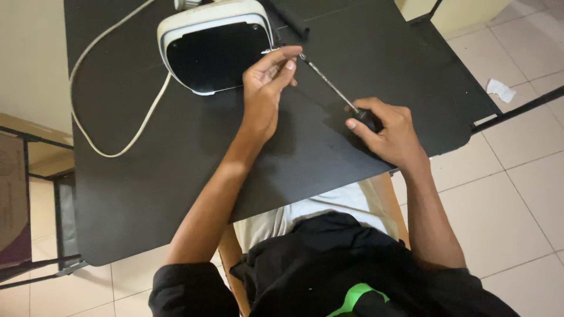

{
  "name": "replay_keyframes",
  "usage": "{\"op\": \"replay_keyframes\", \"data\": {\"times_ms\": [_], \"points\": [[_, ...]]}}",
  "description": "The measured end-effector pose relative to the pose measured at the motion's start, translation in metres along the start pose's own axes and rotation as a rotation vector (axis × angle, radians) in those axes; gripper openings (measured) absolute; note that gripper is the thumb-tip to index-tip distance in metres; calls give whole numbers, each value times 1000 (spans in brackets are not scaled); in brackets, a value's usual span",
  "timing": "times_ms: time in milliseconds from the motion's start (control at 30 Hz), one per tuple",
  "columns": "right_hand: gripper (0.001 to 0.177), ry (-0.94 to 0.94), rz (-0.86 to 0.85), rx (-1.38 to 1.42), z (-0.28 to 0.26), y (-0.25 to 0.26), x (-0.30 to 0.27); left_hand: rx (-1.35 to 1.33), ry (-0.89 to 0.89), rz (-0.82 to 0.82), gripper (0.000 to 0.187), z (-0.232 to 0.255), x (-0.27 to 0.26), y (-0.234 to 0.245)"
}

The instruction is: The person uses a screwdriver to remove screws from the base of a white electric fan, opens the casing to expose internal wiring, and then reattaches a black circular cover to the base, securing it with screws.

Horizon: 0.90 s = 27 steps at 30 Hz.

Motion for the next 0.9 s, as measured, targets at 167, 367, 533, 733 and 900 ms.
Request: {"op": "replay_keyframes", "data": {"times_ms": [167,367,533,733,900], "points": [[26,-135,14,-47,16,0,-5,-189,75,34,19,-14,-3,3],[27,-14,67,-144,7,2,-7,-272,80,30,24,-17,-2,2],[28,35,50,-174,2,-2,-5,-321,83,10,24,-16,-3,4],[26,7,41,-153,2,-3,-4,-344,98,14,25,-19,-4,5],[26,-19,29,-149,6,-4,-4,-329,114,15,26,-20,-4,4]]}}
Point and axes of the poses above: each hand's wrist, its own x-axis towards the middle knuckle, its own y-axis out of the back of the hand, z = x × y, the point moved 9 cm from there along x, towards the middle knuckle, and after that the axes turned 13 degrees about x, right-handed, at the moved point
